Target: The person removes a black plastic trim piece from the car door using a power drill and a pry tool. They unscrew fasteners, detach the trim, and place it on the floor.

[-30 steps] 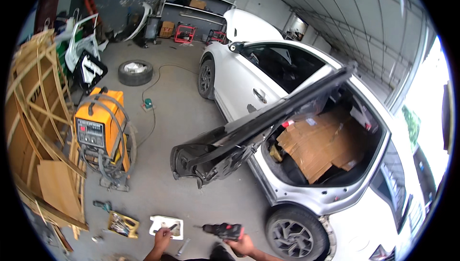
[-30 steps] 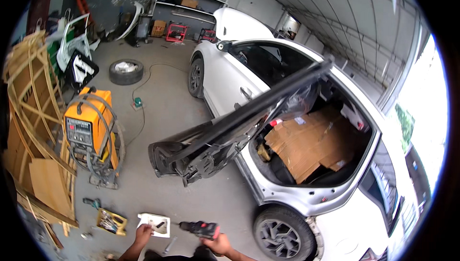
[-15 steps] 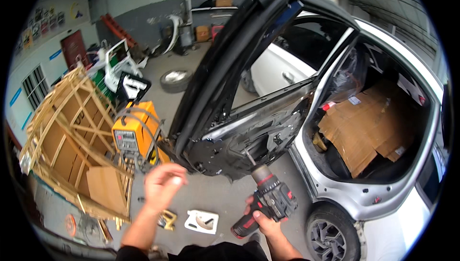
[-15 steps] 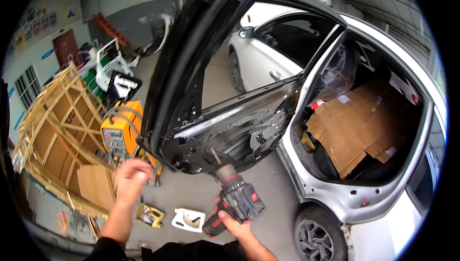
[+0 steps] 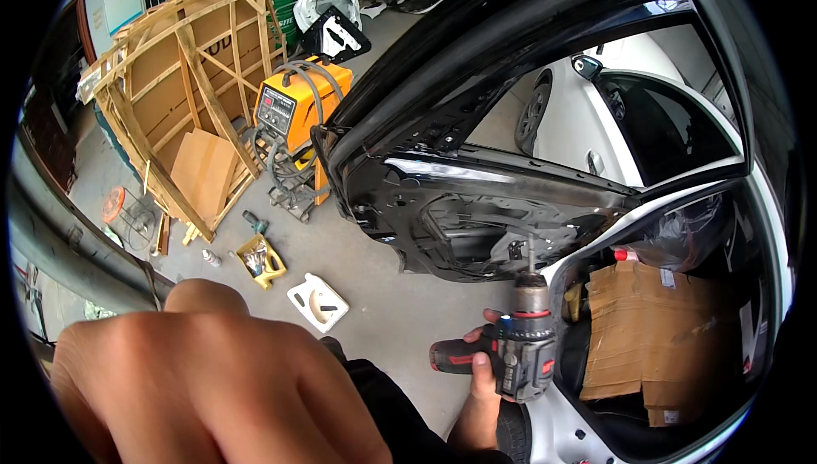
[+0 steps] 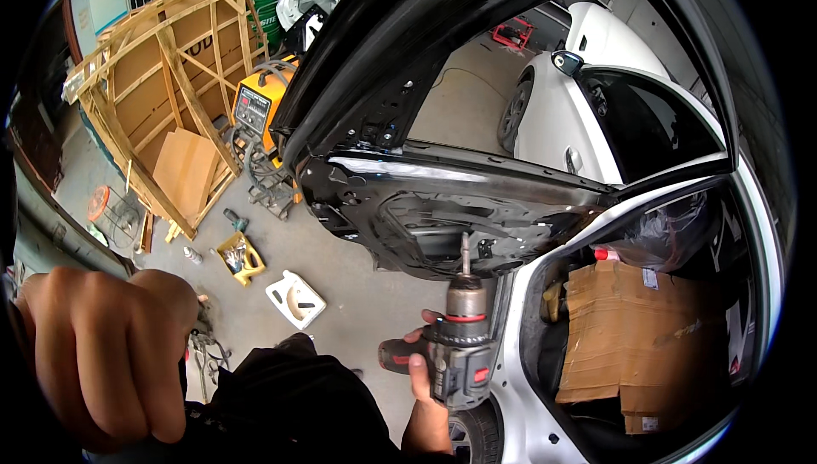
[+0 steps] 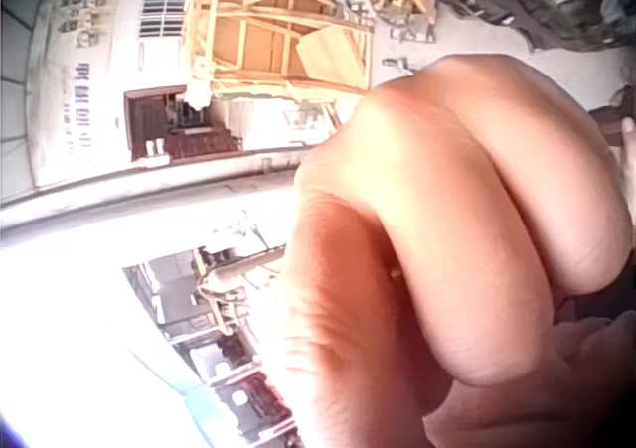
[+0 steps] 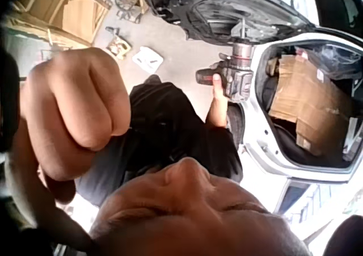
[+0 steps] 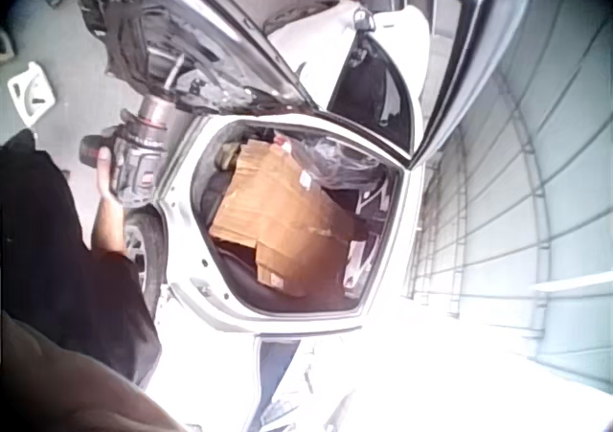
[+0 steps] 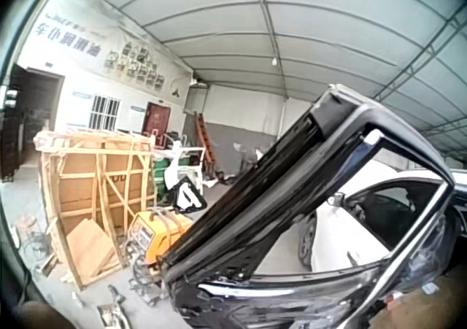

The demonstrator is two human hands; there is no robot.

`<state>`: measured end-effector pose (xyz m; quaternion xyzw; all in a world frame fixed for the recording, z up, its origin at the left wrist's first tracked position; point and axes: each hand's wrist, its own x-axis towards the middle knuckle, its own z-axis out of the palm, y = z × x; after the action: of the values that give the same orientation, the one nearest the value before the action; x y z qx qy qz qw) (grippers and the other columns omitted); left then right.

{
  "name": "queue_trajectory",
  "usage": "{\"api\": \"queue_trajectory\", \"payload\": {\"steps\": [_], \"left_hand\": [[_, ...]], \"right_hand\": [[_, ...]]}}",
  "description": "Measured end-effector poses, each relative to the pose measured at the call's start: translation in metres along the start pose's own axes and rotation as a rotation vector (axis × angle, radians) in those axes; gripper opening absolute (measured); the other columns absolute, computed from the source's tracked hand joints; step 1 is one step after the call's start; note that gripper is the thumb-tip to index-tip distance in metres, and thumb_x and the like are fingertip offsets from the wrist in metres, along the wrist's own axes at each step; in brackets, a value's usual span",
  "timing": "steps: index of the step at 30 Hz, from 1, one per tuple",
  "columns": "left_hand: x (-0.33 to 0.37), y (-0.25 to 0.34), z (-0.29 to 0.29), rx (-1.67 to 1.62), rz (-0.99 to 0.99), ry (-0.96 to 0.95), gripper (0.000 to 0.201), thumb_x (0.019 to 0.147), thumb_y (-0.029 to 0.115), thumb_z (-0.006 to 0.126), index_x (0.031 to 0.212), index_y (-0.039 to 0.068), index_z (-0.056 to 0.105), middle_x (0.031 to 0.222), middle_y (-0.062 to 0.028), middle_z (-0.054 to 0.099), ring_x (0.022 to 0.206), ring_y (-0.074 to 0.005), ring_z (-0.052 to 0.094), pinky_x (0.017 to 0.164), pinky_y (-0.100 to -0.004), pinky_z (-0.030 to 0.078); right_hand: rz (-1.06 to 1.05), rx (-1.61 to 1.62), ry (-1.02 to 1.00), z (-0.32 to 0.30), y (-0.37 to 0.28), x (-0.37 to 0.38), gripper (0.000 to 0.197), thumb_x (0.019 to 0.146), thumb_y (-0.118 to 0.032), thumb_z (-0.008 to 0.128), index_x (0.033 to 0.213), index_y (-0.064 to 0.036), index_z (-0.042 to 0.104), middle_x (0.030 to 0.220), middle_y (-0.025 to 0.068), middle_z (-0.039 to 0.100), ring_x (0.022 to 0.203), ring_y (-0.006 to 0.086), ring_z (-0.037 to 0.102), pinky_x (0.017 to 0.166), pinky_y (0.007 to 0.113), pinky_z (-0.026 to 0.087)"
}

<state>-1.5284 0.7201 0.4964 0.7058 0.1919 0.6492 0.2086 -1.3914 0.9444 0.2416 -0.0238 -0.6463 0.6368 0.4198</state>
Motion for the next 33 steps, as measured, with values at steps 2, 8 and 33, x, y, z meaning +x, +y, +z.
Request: {"api": "queue_trajectory", "payload": {"steps": [2, 8, 33], "left_hand": [[-0.003, -0.01, -0.004, -0.042, 0.019, -0.009, 0.025, 0.076, -0.006, 0.057, 0.054, 0.003, 0.05, 0.054, -0.0107, 0.054, 0.044, -0.0191, 0.046, 0.041, -0.0314, 0.045], [-0.007, -0.023, -0.023, -0.075, 0.012, -0.032, 0.021, 0.078, -0.002, 0.056, 0.058, 0.004, 0.053, 0.054, -0.0089, 0.054, 0.044, -0.0182, 0.046, 0.043, -0.0306, 0.045], [-0.103, -0.175, -0.089, 0.143, -0.751, 0.763, 0.038, 0.098, 0.019, 0.047, 0.13, -0.002, 0.045, 0.111, -0.0125, 0.061, 0.104, -0.0179, 0.057, 0.094, -0.0334, 0.043]], "right_hand": [[0.031, -0.029, 0.089, -0.013, -0.004, 0.001, 0.061, 0.074, -0.02, 0.07, 0.122, 0.0038, 0.043, 0.116, 0.0213, 0.056, 0.077, 0.0194, 0.063, 0.065, 0.03, 0.055], [0.164, -0.014, 0.174, -0.027, -0.007, 0.001, 0.068, 0.073, -0.022, 0.073, 0.126, 0.0027, 0.04, 0.115, 0.0188, 0.057, 0.078, 0.0198, 0.062, 0.065, 0.031, 0.055], [0.653, -0.117, -0.398, 0.029, 0.089, 0.051, 0.04, 0.081, -0.036, 0.054, 0.097, 0.0001, 0.055, 0.077, 0.0155, 0.063, 0.065, 0.0267, 0.063, 0.059, 0.036, 0.053]]}}
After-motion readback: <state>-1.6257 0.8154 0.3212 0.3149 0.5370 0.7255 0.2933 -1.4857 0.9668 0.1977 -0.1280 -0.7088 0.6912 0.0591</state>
